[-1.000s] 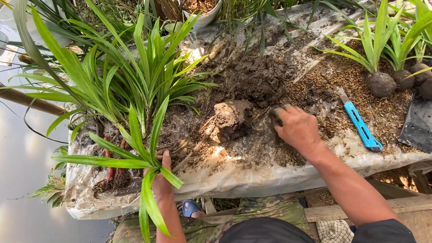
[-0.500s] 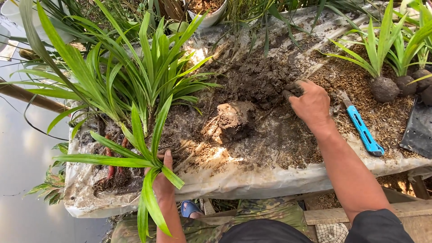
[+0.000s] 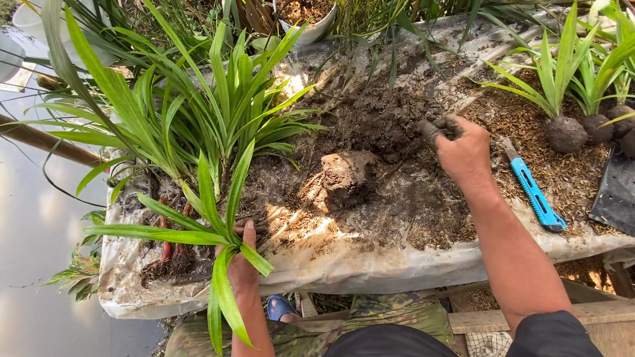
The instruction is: The person holds a green leafy plant and uses both hands to pack dark soil or mud around its base. The person continues to shape and compact the soil around the plant's roots on a white-covered surface.
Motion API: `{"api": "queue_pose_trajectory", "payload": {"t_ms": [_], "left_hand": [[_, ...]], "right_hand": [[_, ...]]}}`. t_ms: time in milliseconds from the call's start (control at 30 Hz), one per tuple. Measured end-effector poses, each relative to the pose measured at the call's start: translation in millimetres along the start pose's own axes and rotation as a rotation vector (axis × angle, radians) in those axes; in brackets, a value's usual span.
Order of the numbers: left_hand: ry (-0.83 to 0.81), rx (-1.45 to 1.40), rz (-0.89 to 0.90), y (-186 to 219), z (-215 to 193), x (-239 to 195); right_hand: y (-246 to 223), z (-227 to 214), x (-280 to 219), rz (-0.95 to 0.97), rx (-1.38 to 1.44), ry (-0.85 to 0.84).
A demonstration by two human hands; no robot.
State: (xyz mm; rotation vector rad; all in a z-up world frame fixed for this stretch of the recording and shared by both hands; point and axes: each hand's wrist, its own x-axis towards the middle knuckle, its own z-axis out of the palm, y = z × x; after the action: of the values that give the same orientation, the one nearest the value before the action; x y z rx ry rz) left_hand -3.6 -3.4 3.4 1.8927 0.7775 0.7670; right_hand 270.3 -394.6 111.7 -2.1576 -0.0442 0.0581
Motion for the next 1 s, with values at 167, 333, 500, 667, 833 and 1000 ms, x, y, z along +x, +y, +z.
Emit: {"api": "queue_pose_trajectory", "payload": {"t_ms": [167, 333, 500, 667, 833, 1000], "left_hand": [[0.004, 0.116, 0.1, 6, -4, 2], [0.062, 0.191, 0.123, -2, -1, -1], [0.031, 0.225, -0.219, 11, -3, -1], [0.017, 0.126, -0.178, 20, -4, 2], [0.005, 0.123, -0.112, 16, -4, 1], [0.011, 0.159, -0.141, 13, -3, 1]], "right_hand": [[-1, 6, -1, 0.048, 0.579, -0.056], [-40, 25, -19, 0.01, 0.828, -0.178], [-98, 36, -29, 0.082, 1.176, -0.591], [-145, 42, -41, 0.263, 1.047, -0.545], [-111, 67, -32, 0.379, 0.901, -0.47], [-113, 74, -32, 0.289, 1.136, -0.476]]}}
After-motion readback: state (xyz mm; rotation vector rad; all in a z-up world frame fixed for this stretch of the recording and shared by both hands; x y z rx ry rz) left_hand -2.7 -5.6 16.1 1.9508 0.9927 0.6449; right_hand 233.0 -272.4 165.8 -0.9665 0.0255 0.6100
